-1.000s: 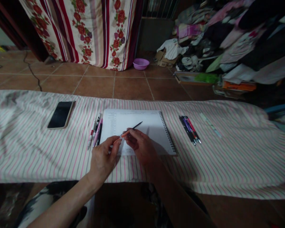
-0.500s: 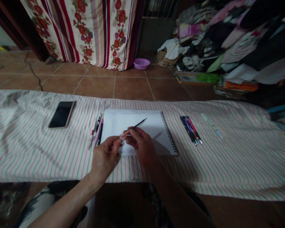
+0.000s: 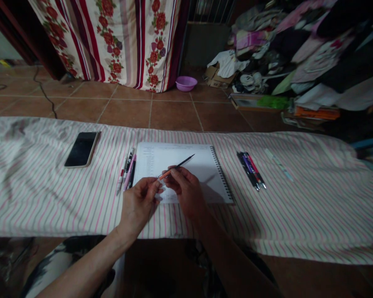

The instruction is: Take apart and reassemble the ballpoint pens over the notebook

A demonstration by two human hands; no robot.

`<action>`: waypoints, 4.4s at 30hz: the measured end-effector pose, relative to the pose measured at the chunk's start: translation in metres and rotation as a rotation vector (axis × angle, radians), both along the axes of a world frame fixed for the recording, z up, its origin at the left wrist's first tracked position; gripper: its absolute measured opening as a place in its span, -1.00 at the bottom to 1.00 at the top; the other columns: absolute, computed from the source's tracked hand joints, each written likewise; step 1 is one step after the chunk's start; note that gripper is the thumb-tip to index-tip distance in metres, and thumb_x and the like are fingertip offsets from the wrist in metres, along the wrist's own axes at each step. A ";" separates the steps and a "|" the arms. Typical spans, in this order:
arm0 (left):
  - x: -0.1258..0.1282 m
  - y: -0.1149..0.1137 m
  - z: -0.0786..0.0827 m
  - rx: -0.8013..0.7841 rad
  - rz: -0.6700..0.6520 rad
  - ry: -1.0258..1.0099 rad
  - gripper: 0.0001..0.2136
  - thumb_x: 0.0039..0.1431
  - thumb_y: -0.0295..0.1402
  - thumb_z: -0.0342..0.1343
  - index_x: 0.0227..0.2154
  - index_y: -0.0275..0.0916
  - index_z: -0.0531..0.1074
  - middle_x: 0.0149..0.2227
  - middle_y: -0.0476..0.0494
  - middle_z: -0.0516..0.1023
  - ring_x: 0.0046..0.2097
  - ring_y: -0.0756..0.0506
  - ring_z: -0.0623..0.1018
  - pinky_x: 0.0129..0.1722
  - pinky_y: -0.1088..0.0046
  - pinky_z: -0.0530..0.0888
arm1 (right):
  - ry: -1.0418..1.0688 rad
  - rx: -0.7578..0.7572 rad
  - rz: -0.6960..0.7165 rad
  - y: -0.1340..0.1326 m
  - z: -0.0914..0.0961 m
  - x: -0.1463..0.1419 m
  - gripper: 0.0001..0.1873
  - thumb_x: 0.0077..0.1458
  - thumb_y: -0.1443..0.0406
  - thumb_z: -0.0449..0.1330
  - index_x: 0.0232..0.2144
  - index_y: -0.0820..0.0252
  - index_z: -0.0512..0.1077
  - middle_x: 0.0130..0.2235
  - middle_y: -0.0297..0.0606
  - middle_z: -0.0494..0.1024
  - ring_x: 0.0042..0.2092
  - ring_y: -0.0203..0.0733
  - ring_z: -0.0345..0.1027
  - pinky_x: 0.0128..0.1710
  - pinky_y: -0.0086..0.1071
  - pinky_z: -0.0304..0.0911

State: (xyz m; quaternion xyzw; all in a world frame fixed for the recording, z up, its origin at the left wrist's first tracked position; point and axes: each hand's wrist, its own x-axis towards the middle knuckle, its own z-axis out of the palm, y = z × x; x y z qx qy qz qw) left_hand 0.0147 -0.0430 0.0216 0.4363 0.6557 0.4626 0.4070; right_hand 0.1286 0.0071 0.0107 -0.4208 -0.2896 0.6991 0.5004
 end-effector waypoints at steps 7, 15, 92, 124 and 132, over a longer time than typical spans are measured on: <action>0.001 0.001 -0.002 -0.010 0.025 -0.076 -0.74 0.03 -0.20 0.09 -0.32 -0.31 0.42 -0.46 -0.11 0.57 -0.52 -0.01 0.53 -0.56 0.54 0.47 | 0.018 0.011 0.007 0.000 -0.003 0.000 -0.81 -0.14 0.24 0.26 -0.44 0.24 0.43 -0.46 -0.32 0.54 -0.46 -0.38 0.38 -0.45 -0.54 0.32; 0.001 0.004 -0.001 0.022 -0.015 -0.292 -0.72 -0.03 -0.23 0.16 -0.32 -0.26 0.25 -0.50 -0.07 0.58 -0.41 -0.08 0.58 -0.49 0.46 0.53 | 0.024 0.054 0.034 -0.003 -0.003 0.000 -0.85 -0.09 0.25 0.23 -0.44 0.23 0.43 -0.49 -0.35 0.52 -0.45 -0.38 0.37 -0.43 -0.51 0.32; -0.008 0.000 0.004 0.096 -0.288 -0.466 -0.79 0.05 -0.39 0.12 -0.22 -0.26 0.36 -0.42 -0.06 0.54 -0.47 0.03 0.48 -0.41 0.49 0.43 | 0.094 0.039 0.035 -0.012 0.012 0.000 -0.87 -0.12 0.26 0.21 -0.49 0.22 0.40 -0.64 -0.46 0.33 -0.61 -0.41 0.22 -0.62 -0.52 0.18; -0.006 -0.004 -0.004 -0.052 -0.166 -0.747 -0.89 -0.03 -0.40 0.20 -0.41 -0.32 0.46 -0.45 -0.12 0.55 -0.46 0.02 0.50 -0.47 0.55 0.39 | 0.105 0.014 0.032 -0.010 0.008 -0.001 -0.89 -0.10 0.28 0.21 -0.49 0.22 0.44 -0.56 -0.40 0.41 -0.54 -0.45 0.20 -0.56 -0.57 0.15; -0.007 -0.004 -0.006 -0.050 -0.153 -0.747 -0.85 -0.11 -0.37 0.26 -0.47 -0.34 0.45 -0.51 -0.11 0.53 -0.51 0.05 0.46 -0.50 0.57 0.38 | 0.106 0.080 0.043 -0.010 0.000 -0.004 -0.89 -0.09 0.26 0.21 -0.50 0.22 0.43 -0.60 -0.43 0.36 -0.55 -0.43 0.21 -0.55 -0.53 0.15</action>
